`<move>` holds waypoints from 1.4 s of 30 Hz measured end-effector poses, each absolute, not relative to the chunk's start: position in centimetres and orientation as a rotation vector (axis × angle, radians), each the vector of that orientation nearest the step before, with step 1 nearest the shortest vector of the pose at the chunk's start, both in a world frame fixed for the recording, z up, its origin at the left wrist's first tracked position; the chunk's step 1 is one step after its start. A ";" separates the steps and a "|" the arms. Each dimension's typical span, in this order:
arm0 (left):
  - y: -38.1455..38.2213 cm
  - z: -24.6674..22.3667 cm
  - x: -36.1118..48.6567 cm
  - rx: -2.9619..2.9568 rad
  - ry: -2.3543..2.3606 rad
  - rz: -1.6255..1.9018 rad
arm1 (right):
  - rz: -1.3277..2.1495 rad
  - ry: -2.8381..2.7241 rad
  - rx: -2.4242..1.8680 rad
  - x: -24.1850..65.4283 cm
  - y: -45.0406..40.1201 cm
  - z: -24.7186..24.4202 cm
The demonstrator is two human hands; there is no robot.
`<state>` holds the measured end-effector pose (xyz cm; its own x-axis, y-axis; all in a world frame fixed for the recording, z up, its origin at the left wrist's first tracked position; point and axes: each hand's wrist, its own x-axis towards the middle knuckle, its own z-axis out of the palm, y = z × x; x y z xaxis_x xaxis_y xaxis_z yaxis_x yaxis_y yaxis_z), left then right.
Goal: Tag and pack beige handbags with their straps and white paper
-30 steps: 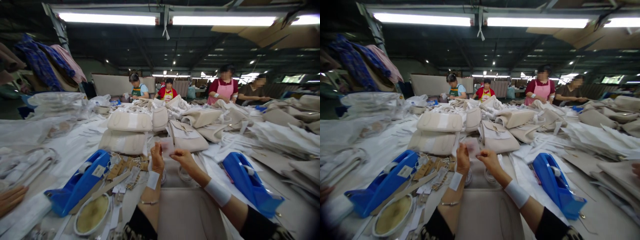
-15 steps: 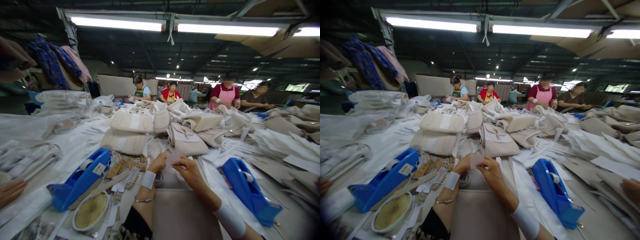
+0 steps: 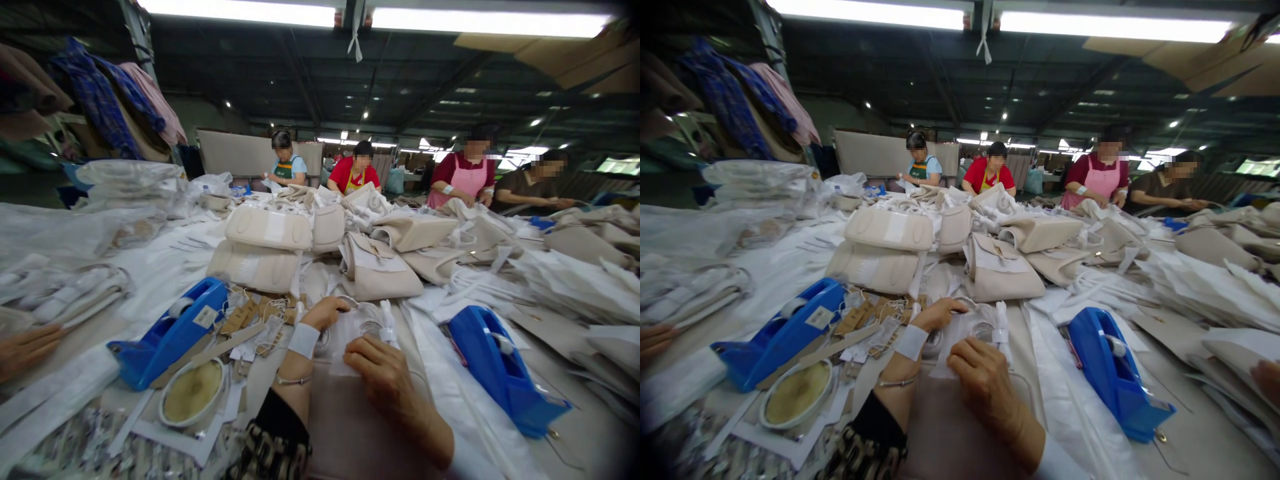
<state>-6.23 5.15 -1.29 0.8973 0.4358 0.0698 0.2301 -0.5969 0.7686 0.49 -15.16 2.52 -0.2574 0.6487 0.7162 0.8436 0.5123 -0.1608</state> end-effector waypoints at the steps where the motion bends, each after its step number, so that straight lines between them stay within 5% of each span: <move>1: 5.1 -1.3 -6.2 2.232 0.481 0.315 | -0.332 -2.017 -1.208 0.4 -15.3 2.5; 11: 5.3 -1.9 -5.5 2.241 0.526 0.279 | -0.318 -2.074 -1.139 -1.2 -18.3 4.3; 22: 5.4 -2.1 -5.4 2.214 0.474 0.327 | -0.353 -2.180 -1.254 -0.7 -22.2 -2.2; 33: 4.2 -1.4 -4.9 2.342 0.528 0.265 | -0.453 -2.149 -1.234 -1.0 -22.8 -3.2; 42: 2.7 4.2 -8.3 2.315 0.667 0.578 | -0.478 -2.139 -1.190 -1.4 -22.5 -3.3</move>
